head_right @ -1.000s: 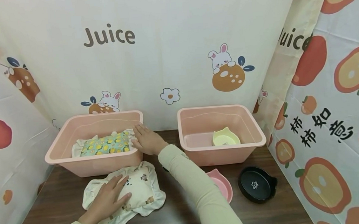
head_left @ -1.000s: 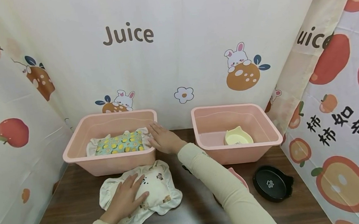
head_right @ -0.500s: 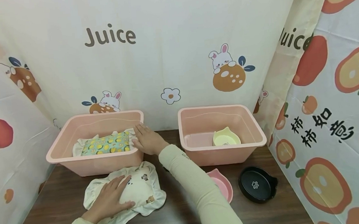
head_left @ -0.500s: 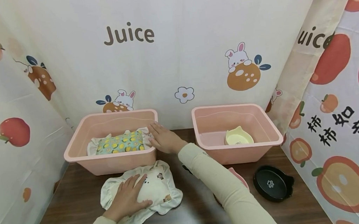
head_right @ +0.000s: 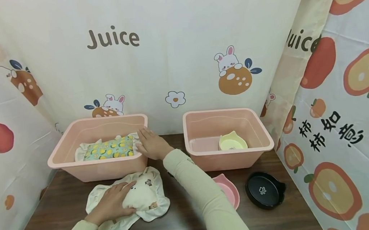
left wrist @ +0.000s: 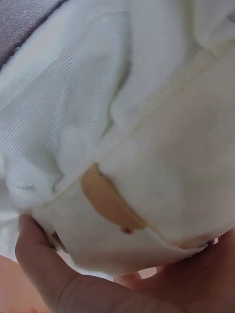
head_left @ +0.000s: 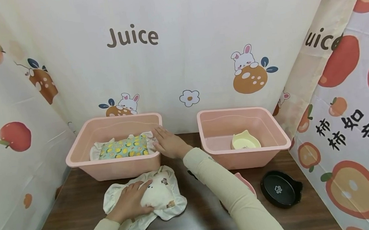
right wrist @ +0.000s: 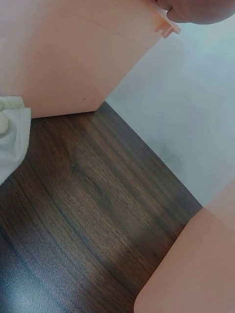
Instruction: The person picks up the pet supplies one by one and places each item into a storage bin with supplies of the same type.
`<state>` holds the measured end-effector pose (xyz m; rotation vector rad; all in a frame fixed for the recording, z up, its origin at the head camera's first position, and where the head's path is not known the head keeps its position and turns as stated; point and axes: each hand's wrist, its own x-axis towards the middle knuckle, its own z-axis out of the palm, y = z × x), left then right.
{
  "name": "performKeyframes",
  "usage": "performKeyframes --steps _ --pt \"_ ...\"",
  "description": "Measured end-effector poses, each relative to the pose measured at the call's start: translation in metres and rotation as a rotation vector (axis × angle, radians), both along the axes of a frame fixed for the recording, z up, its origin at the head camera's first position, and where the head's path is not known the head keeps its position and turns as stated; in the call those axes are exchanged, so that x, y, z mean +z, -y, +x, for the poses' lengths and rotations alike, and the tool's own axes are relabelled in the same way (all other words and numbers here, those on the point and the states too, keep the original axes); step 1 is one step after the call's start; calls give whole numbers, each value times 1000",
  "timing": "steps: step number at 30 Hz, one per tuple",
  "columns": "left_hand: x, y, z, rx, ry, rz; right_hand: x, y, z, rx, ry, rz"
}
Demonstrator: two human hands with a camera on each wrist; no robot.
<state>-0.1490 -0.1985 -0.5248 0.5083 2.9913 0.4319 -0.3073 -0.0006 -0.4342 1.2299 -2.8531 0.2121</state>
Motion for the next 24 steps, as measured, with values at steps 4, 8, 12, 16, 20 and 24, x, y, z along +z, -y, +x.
performKeyframes --steps 4,8,12,16,20,24 --pt "0 0 -1 10 -17 -14 1 -1 1 4 3 -7" --pt "4 0 0 21 -23 -2 1 -1 1 7 3 -10" --pt "8 3 5 16 -31 4 -2 0 -1 5 -16 16" --pt "14 6 12 -18 -52 -8 -4 1 -3 0 -32 37" --pt "22 10 19 -43 -82 -8 -5 1 -4 -1 -33 40" --pt "35 17 24 -65 -154 -3 -5 1 -4 4 -39 42"
